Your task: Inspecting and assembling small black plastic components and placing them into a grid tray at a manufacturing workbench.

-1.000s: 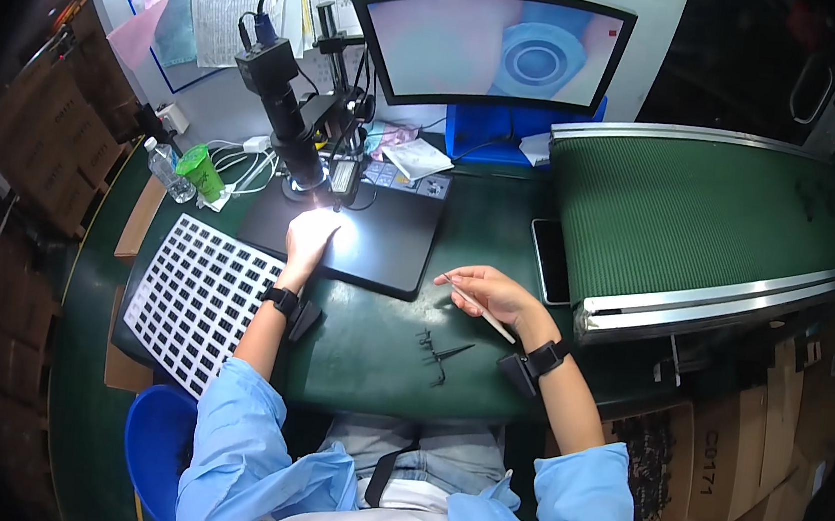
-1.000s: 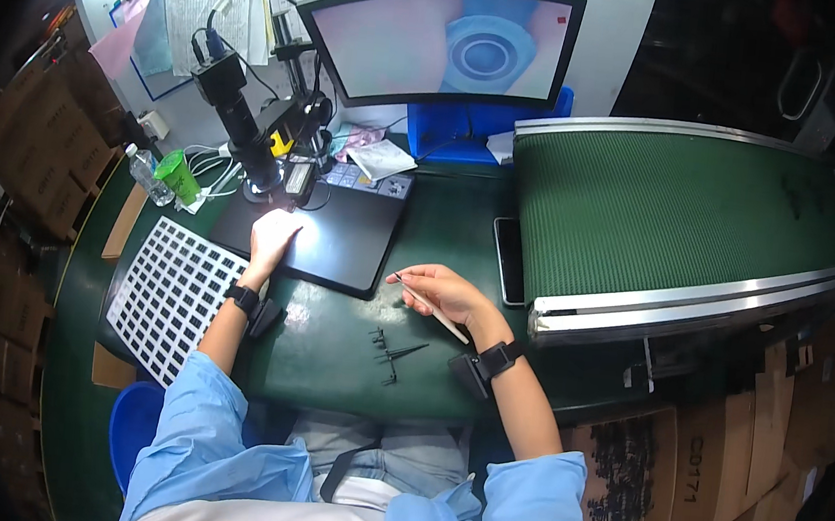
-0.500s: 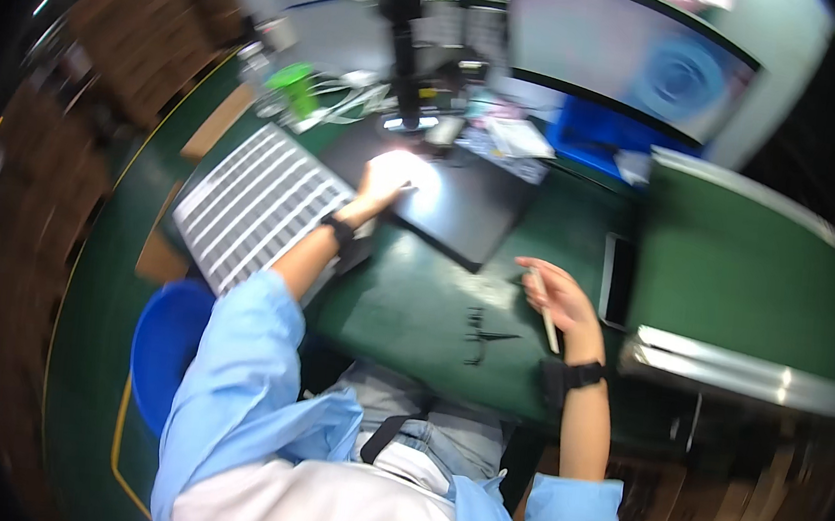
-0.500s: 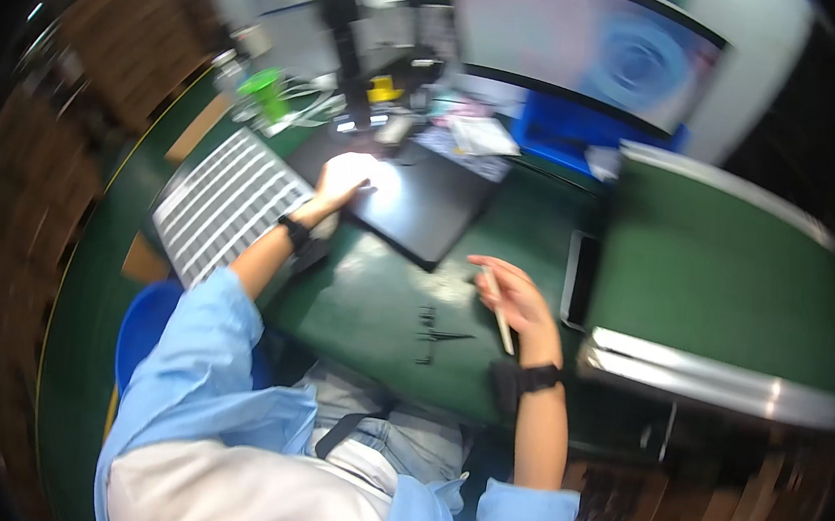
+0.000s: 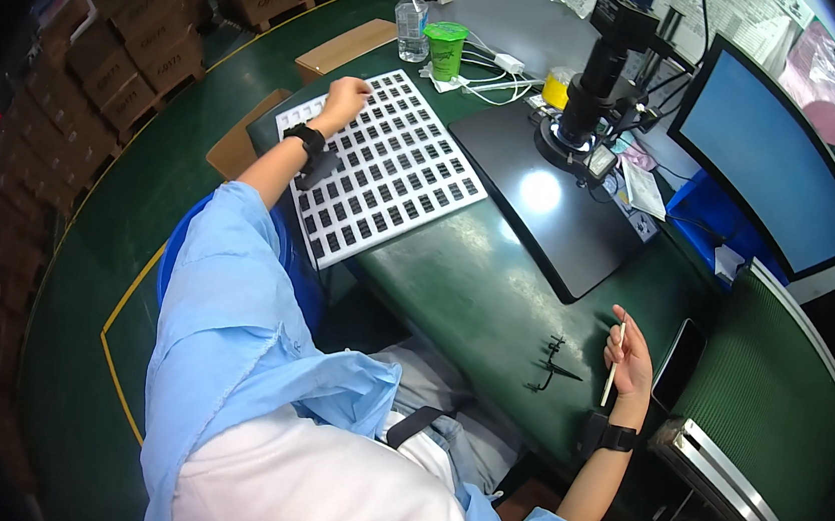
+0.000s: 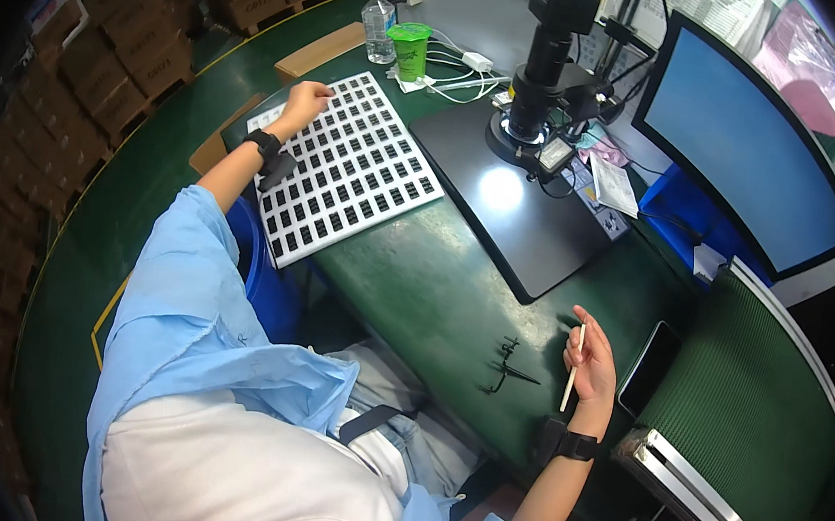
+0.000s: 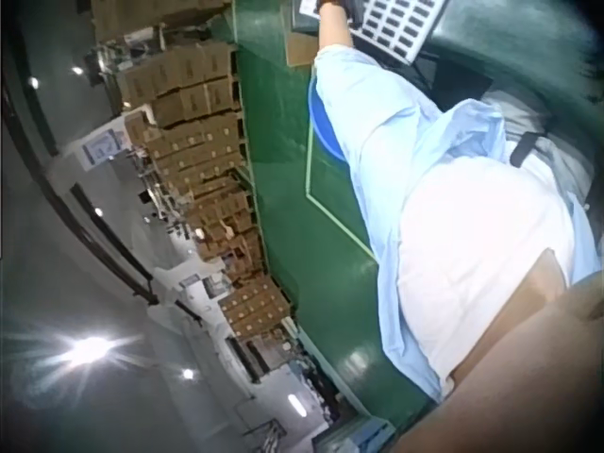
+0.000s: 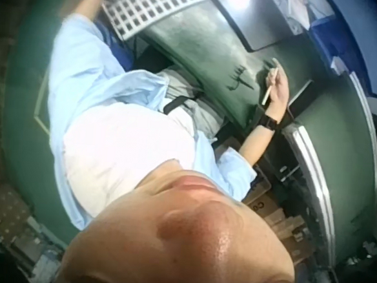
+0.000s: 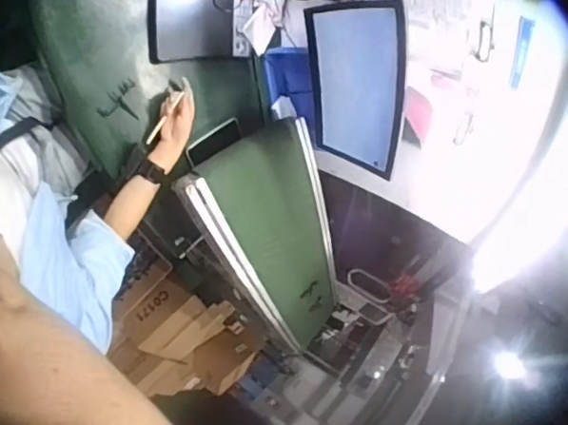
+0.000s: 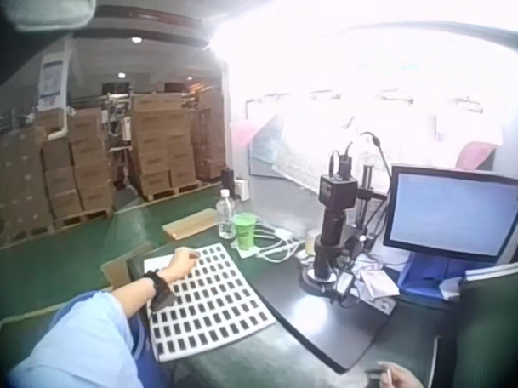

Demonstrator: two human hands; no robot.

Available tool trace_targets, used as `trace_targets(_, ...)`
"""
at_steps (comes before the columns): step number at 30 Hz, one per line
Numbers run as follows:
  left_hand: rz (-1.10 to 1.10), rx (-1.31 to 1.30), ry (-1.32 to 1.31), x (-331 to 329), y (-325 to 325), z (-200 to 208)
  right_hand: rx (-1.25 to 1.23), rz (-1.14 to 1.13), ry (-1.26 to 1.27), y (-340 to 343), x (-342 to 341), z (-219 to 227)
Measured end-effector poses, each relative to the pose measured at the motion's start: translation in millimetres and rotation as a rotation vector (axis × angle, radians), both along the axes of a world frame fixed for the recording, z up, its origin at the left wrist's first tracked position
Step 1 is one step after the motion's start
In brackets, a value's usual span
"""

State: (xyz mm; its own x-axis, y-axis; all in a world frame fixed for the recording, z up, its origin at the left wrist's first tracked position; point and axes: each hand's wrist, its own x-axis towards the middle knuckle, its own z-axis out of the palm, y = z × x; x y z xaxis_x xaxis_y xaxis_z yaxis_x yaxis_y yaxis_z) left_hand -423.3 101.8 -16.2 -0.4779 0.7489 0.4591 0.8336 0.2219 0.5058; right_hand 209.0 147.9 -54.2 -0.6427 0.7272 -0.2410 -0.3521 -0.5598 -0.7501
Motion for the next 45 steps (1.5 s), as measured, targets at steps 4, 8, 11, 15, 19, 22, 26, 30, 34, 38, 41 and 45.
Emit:
trace_targets(4, 0.124, -0.057, 0.135, -68, -13, -20, -0.021, -0.023, 0.027, 1, 3, -1)
trace_targets(8, 0.145, -0.069, 0.205, -94, -13, -32, -0.019, -0.021, 0.035, 0, 5, -3)
trace_targets(11, 0.160, -0.155, 0.138, -103, -10, -37, -0.027, -0.032, 0.042, 1, 7, -5)
trace_targets(15, 0.124, -0.150, 0.145, -109, -11, -40, -0.034, -0.056, 0.042, 0, 6, -6)
trace_targets(19, 0.164, -0.138, 0.126, -102, -9, -45, -0.023, -0.064, 0.038, -2, 4, -4)
trace_targets(22, 0.161, -0.169, 0.128, -101, -10, -39, -0.019, -0.068, 0.043, -3, 4, -3)
trace_targets(26, 0.185, -0.238, 0.204, -94, -9, -33, -0.011, -0.060, 0.049, -3, 4, -3)
trace_targets(30, 0.210, -0.370, 0.339, -88, -9, -22, -0.012, -0.047, 0.062, -2, 4, -4)
trace_targets(34, 0.093, -0.552, 0.417, -30, 4, 9, 0.008, -0.057, 0.069, -5, 9, -6)
trace_targets(38, -0.219, -0.301, 0.689, 77, 0, 53, -0.017, -0.012, 0.101, 2, 14, -19)
trace_targets(41, -0.523, -0.181, 0.757, 170, -11, 90, -0.013, -0.012, 0.111, 5, 11, -19)
trace_targets(45, -0.883, 0.011, 0.932, 284, -25, 116, -0.042, -0.043, 0.134, 2, 13, -19)
